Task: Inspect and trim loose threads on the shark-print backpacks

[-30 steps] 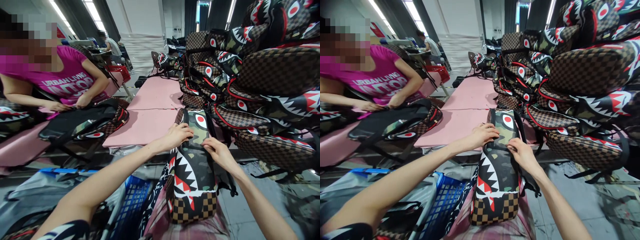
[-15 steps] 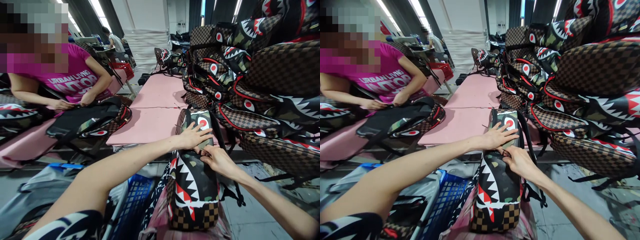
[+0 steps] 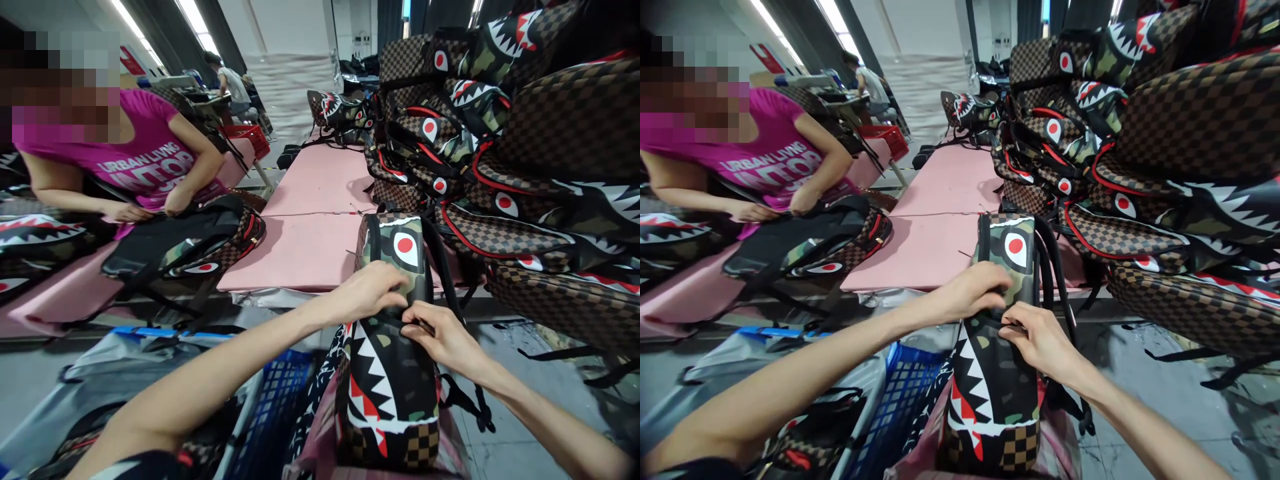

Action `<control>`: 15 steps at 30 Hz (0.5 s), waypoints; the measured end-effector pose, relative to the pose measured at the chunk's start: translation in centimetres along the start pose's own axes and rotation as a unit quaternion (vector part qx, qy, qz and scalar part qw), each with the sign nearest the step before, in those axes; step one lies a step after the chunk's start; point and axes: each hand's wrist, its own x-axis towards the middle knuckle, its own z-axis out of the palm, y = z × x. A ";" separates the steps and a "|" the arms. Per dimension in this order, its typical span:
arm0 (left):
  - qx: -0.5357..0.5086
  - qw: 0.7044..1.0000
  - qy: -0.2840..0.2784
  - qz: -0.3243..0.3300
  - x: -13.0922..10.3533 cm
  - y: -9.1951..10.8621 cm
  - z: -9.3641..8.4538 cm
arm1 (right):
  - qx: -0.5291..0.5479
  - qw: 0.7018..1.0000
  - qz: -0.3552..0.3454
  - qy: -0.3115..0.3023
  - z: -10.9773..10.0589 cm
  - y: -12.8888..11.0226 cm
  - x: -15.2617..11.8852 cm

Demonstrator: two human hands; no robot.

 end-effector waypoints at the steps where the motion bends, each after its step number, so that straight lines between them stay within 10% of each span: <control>1: 0.001 1.000 -0.008 0.001 -0.9 0.7 -0.3 | -0.006 1.000 0.000 0.000 -0.2 0.0 -0.1; 9: 0.106 0.994 0.024 -0.029 -6.6 5.2 1.9 | -0.179 0.979 -0.017 -0.093 -1.0 -0.4 -2.2; 15: 0.113 0.990 0.077 0.027 -9.5 6.7 3.6 | -0.343 0.921 -0.184 0.030 3.1 0.1 -5.4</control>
